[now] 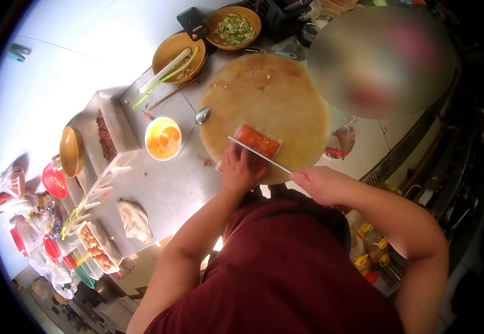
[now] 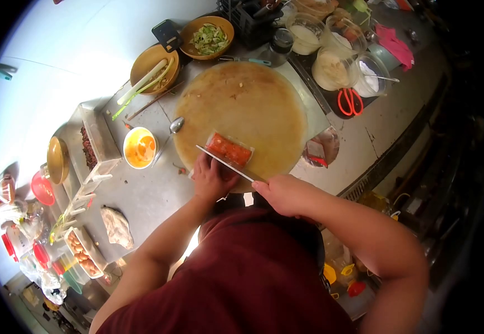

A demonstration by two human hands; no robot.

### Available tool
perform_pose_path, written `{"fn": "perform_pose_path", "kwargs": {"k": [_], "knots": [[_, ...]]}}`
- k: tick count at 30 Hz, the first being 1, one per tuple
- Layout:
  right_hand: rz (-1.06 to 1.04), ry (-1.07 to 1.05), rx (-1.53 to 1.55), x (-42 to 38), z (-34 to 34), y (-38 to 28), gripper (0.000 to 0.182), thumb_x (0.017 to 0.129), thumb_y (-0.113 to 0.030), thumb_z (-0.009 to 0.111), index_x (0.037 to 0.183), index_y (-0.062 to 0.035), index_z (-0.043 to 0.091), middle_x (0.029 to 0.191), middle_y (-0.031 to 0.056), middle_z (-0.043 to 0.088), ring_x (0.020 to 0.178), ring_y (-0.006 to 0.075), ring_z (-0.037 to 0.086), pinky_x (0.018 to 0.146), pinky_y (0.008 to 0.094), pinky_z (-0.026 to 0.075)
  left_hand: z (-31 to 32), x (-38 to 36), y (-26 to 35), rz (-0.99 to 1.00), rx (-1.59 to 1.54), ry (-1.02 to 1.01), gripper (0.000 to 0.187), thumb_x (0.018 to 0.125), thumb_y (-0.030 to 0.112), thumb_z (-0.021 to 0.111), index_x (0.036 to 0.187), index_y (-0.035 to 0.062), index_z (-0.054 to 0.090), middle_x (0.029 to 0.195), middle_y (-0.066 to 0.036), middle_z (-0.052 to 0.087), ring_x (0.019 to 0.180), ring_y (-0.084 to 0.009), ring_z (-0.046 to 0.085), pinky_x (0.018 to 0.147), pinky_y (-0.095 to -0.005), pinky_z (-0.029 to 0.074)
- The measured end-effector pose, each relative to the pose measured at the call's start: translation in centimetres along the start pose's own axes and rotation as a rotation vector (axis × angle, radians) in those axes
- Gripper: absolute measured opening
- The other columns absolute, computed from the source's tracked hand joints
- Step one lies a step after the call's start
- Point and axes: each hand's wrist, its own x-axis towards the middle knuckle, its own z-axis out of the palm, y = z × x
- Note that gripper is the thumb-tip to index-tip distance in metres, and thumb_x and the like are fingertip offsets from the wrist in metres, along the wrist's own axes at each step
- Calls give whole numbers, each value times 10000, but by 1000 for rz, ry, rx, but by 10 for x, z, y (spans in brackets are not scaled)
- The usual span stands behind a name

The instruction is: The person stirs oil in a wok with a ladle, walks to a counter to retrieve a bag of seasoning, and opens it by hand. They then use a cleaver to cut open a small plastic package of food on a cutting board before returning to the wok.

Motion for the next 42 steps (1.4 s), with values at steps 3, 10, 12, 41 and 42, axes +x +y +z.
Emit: {"fn": "perform_pose_path", "kwargs": {"k": [3,10,12,41,42], "knots": [[17,22,-32,-3,3,6,554,981,-431,345,928,51,612,765,237,631,702,376,632,668,433,506,1,-1,-1,-5,8,3,820,590,387,800,1278,89,465,1341,-218,355,1180,-431,399,988,-509,361],[22,47,-37,-23,10,51,506,973,-407,381,1040,36,615,961,246,644,937,404,609,823,430,472,0,-2,0,-22,43,-14,742,587,375,805,1188,59,506,1311,-220,398,1200,-418,406,990,-501,375],[29,55,-25,-27,14,61,494,970,-398,391,1045,37,613,954,244,643,932,398,610,827,420,469,1,0,0,-13,27,1,712,573,362,812,1150,69,514,1307,-219,401,1193,-415,410,987,-494,378],[-264,187,222,59,40,80,403,952,-348,494,1115,1,613,970,196,666,893,276,642,809,335,479,0,-5,-2,-81,-31,-4,861,567,370,818,1238,-4,428,1344,-223,351,1226,-430,380,1009,-484,369],[-263,187,203,59,39,80,412,951,-358,489,1127,-6,611,987,199,664,917,298,641,820,344,479,0,-4,-2,-76,-27,1,864,567,369,817,1243,-2,427,1347,-222,349,1226,-428,381,1009,-479,370]]}}
